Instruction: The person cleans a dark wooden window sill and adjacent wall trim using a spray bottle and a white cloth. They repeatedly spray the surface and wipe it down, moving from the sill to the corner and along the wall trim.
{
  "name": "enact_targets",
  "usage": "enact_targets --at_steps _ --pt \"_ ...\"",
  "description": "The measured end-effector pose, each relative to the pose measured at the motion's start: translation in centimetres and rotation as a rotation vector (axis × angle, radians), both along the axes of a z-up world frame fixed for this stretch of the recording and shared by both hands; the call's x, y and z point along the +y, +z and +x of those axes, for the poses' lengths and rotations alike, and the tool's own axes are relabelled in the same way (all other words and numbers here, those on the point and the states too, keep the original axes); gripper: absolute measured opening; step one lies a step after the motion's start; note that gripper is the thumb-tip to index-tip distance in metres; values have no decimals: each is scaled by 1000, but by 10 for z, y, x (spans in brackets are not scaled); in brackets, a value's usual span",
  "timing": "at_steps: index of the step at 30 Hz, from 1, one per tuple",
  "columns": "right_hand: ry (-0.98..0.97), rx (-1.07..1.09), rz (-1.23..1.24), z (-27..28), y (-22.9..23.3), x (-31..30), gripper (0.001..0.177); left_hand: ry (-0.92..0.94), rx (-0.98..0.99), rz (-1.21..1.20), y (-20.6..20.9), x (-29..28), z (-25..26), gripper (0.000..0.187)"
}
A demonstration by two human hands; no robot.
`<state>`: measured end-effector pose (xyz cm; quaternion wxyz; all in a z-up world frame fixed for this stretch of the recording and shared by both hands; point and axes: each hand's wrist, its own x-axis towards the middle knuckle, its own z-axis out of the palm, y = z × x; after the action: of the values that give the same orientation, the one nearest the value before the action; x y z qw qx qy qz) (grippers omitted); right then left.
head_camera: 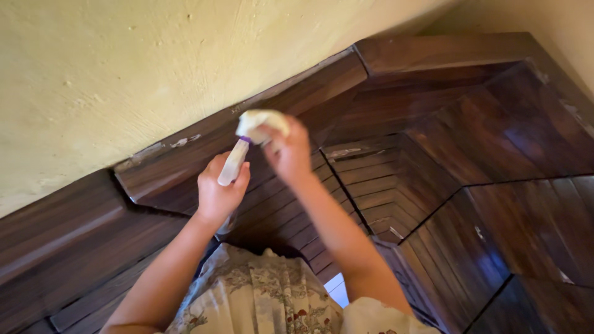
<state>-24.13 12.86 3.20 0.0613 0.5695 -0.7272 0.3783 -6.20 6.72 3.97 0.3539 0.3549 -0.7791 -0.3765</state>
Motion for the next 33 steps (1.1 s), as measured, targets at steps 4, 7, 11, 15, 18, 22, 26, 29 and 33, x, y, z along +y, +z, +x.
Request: enact_targets --at_steps 4,7,11,15,18,22,26,29,33 --pt "-110 41 45 -77 -10 1 47 -5 73 -22 6 2 -7 23" --pt "-337 161 80 -127 -25 5 45 -2 76 -31 8 2 -10 22" --pt "-490 29 145 -165 -29 5 47 6 96 10 7 4 -17 22" --pt "-523 -71 335 -138 -14 1 50 11 104 55 4 8 -29 24" --pt "-423 -226 414 -88 -5 0 51 -10 101 5 1 8 -41 22" --pt "-118 -86 87 -33 -6 7 53 -41 72 30 -2 7 -56 22" --pt "-94 12 79 -67 -3 10 53 -39 23 -18 -2 3 -67 21" --pt "-231 59 134 -118 -5 9 54 -16 65 3 1 2 -69 21" --pt "-511 93 266 -173 -12 6 47 -9 91 -30 4 -1 -70 21"
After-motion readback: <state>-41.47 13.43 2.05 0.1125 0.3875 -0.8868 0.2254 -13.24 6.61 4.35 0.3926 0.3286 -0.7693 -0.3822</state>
